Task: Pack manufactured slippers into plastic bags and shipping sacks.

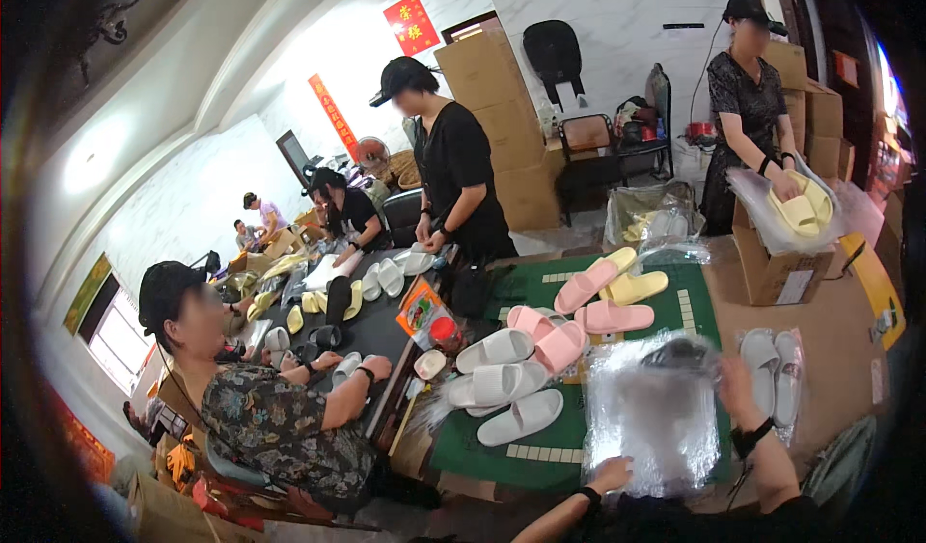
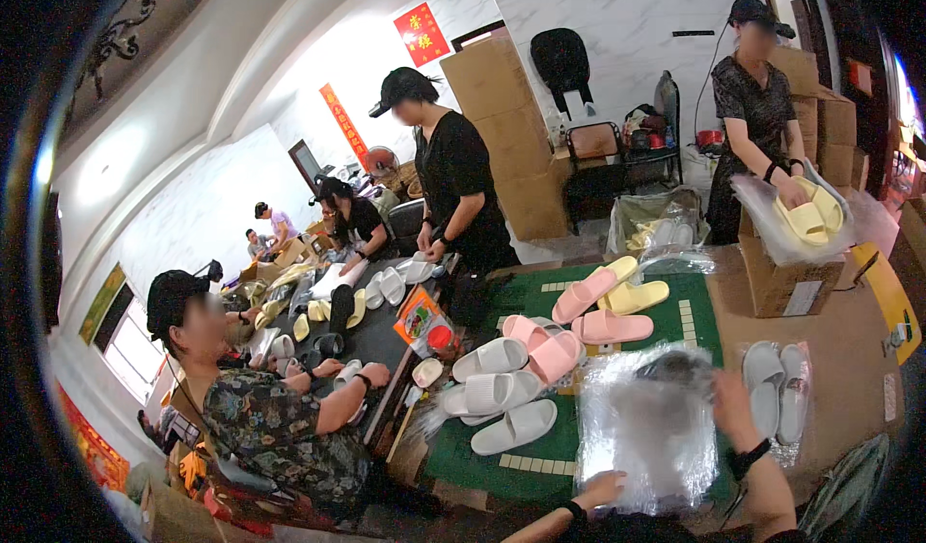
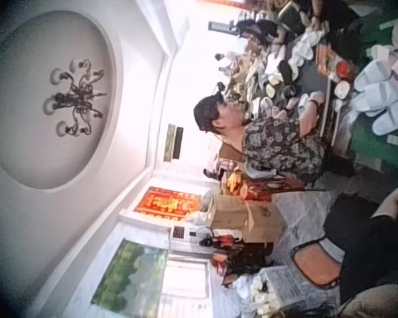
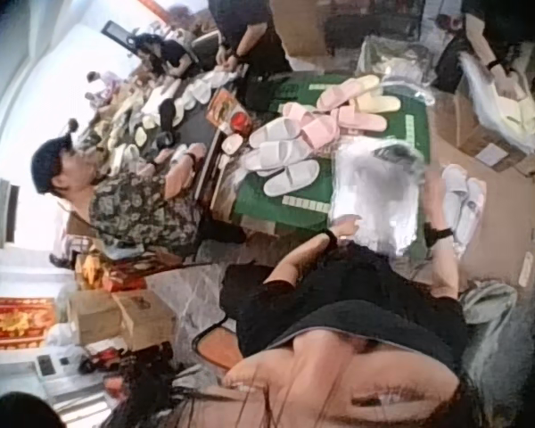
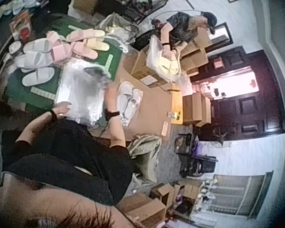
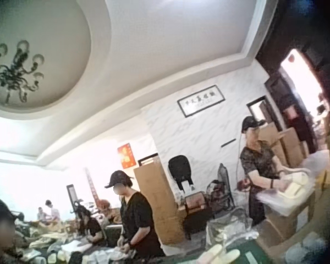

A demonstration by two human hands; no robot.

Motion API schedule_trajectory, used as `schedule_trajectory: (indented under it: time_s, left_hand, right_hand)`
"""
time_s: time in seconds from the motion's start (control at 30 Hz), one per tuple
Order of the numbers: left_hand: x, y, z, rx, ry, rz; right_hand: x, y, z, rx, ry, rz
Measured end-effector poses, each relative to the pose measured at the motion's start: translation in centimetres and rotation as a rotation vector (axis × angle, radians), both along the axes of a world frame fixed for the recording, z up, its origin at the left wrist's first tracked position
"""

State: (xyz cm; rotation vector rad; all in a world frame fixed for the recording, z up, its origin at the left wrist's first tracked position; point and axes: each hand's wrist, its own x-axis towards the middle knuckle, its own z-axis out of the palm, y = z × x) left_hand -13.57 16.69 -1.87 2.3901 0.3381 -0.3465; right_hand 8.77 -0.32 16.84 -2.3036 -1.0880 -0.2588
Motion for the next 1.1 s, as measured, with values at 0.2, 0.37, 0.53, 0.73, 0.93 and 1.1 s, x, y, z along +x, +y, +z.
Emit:
schedule_trajectory:
  time_s: [0.2,0.37,0.53,0.73,0.93,1.1]
  left_hand:
    - [-0.6,-0.1,-4.8,0.296,-0.072,-0.097]
    - [-1.3,-0.4,-7.2,0.223,-0.239,-0.045]
    - [-0.9,0.7,-9.5,0.267,-0.267,-0.142]
    - [1.5,2.0,-1.8,-0.077,-0.038,-0.024]
    - [0.1,9.1,0.4,-0.016,-0.515,0.431]
    - [-1.8,15.9,3.0,0.253,-0.519,0.998]
  right_hand:
    - [2.6,-4.8,4.5,0.009,-0.370,-0.107]
    - [2.1,-8.9,0.6,-0.176,-0.143,-0.195]
    - [-1.9,-7.9,-11.6,-0.362,-0.013,0.109]
    - [-10.2,3.2,-16.2,-0.329,0.228,0.712]
    - [-12.9,7.3,-13.9,-0.725,0.643,0.585]
    - [-13.4,7.8,-16.1,-0.669,0.520,0.629]
